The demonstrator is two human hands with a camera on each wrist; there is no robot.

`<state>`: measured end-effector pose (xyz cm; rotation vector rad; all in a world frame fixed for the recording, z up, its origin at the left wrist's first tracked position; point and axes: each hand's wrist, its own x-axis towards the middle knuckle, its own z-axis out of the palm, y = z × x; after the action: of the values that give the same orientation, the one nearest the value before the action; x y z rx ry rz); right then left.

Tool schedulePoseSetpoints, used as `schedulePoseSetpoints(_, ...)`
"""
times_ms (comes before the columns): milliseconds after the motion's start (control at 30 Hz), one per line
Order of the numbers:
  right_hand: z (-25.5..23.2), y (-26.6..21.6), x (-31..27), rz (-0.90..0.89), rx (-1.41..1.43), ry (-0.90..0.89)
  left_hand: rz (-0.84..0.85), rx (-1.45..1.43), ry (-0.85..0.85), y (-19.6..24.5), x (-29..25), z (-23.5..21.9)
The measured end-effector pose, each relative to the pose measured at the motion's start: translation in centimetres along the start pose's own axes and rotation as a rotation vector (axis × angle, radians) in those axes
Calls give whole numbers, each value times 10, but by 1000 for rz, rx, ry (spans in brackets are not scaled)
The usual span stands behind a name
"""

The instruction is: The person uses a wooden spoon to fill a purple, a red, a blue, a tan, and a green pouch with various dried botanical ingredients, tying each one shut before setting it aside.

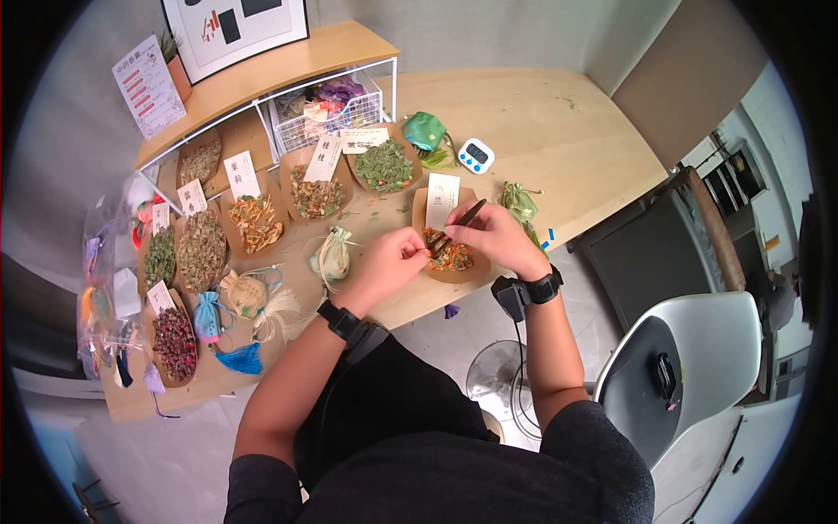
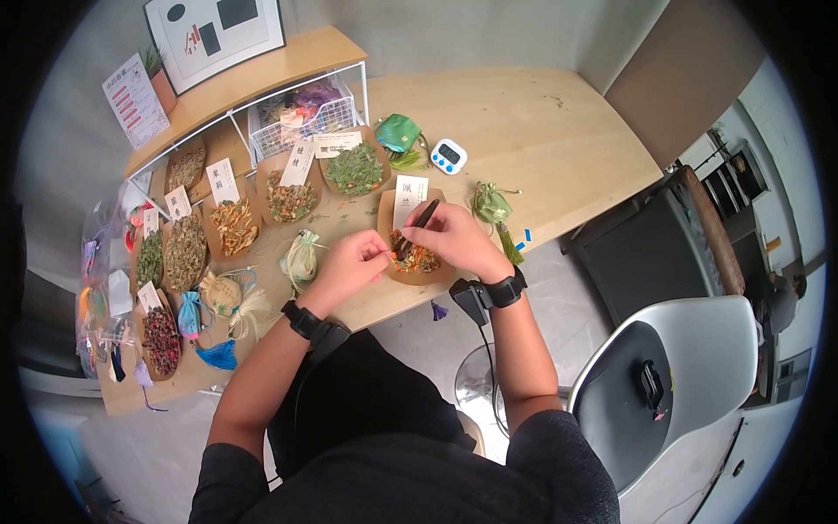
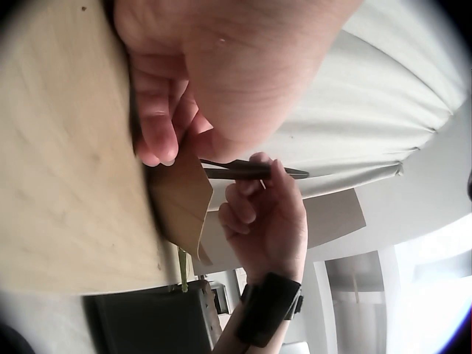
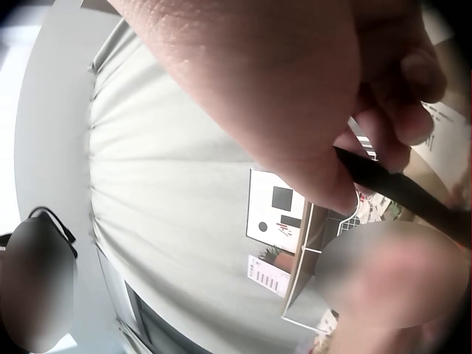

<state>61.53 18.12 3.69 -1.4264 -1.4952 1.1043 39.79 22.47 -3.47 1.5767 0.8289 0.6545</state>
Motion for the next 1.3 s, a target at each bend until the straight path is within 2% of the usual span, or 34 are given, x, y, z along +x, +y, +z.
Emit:
schedulePoseSetpoints(67,1,-8,2,33,-140,-16,11,18,9,-3,0,0)
schedulePoseSetpoints(133,-10,-18,1,-69,-123,64,26,51,24,-4,0,-1)
schedulePoseSetpoints(233,-34,-46,12,-92,-47,237,43,158,60,2,-3,-4)
schedulePoseSetpoints(333,-48,-69,62,-211,13,415,69,164,110,3,-3,-5)
schedulePoseSetpoints(400,-48,-72,116,-364,315,411,102,138,120,0,0,-6)
schedulePoseSetpoints(467,-55,-69,164,-316,405,232,143,92,154,-3,2,-7)
schedulePoseSetpoints(533,-73,-40,223,-211,10,128,188,26,216,-5,5,-6)
schedulePoseSetpoints(600,-65,-22,258,-141,-549,196,178,18,200,-8,7,-8)
schedulePoseSetpoints(700,-62,-20,272,306,-933,41,157,-43,185,-11,8,-10)
schedulePoseSetpoints(767,-75,12,292,363,-741,-56,143,-71,186,-11,7,-12)
schedulePoseSetpoints(833,-80,19,289,453,-547,-118,128,-79,189,-7,5,-12)
schedulePoseSetpoints(933,-82,16,295,392,-724,-170,119,-154,215,-1,4,-9)
schedulePoseSetpoints(1000,-86,9,300,303,-739,-156,121,-127,197,-1,4,-11)
schedulePoseSetpoints(1167,-85,-56,261,151,-656,-107,107,-201,189,-1,4,-11)
schedulePoseSetpoints(1300,-84,-103,206,55,-331,-179,166,-306,209,-9,9,-15)
